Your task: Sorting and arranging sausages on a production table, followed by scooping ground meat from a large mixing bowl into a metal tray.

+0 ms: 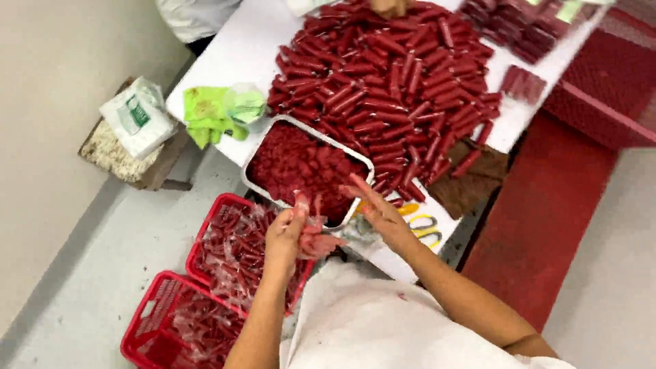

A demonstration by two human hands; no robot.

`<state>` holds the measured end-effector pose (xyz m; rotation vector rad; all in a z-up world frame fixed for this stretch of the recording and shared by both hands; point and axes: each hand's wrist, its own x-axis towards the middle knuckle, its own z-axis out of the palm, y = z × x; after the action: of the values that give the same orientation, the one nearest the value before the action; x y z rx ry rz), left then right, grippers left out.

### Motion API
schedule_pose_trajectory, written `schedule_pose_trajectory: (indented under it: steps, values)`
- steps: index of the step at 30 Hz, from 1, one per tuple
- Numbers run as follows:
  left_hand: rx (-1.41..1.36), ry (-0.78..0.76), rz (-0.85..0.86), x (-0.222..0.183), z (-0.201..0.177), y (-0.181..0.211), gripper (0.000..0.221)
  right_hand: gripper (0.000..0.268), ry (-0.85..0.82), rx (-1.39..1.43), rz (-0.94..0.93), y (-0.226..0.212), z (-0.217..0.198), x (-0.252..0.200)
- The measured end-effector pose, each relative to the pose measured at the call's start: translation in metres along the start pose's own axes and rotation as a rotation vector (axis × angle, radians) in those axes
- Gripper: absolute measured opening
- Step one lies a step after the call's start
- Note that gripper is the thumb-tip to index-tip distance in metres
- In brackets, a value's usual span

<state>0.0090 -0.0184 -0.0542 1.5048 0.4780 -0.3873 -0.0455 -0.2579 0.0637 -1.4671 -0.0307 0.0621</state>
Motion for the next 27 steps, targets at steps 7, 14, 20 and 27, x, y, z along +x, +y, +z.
schedule_pose_trajectory:
  steps: [7,14,20,27]
  values:
    - [0.01,-0.171,-0.09,-0.015,0.044,0.012,0.021,0.094,0.038,-0.481,-0.209,0.009,0.025,-0.034]
    - [0.34,-0.379,0.124,-0.075,0.067,0.057,0.022,0.095,0.134,-1.085,-0.401,0.01,0.071,-0.078]
    - [0.294,-0.478,0.083,-0.096,0.075,0.067,0.023,0.085,0.163,-1.028,-0.376,-0.001,0.074,-0.132]
    - [0.196,-0.632,0.063,-0.111,0.113,0.007,0.016,0.058,0.467,-0.501,-0.211,0.085,0.04,-0.246]
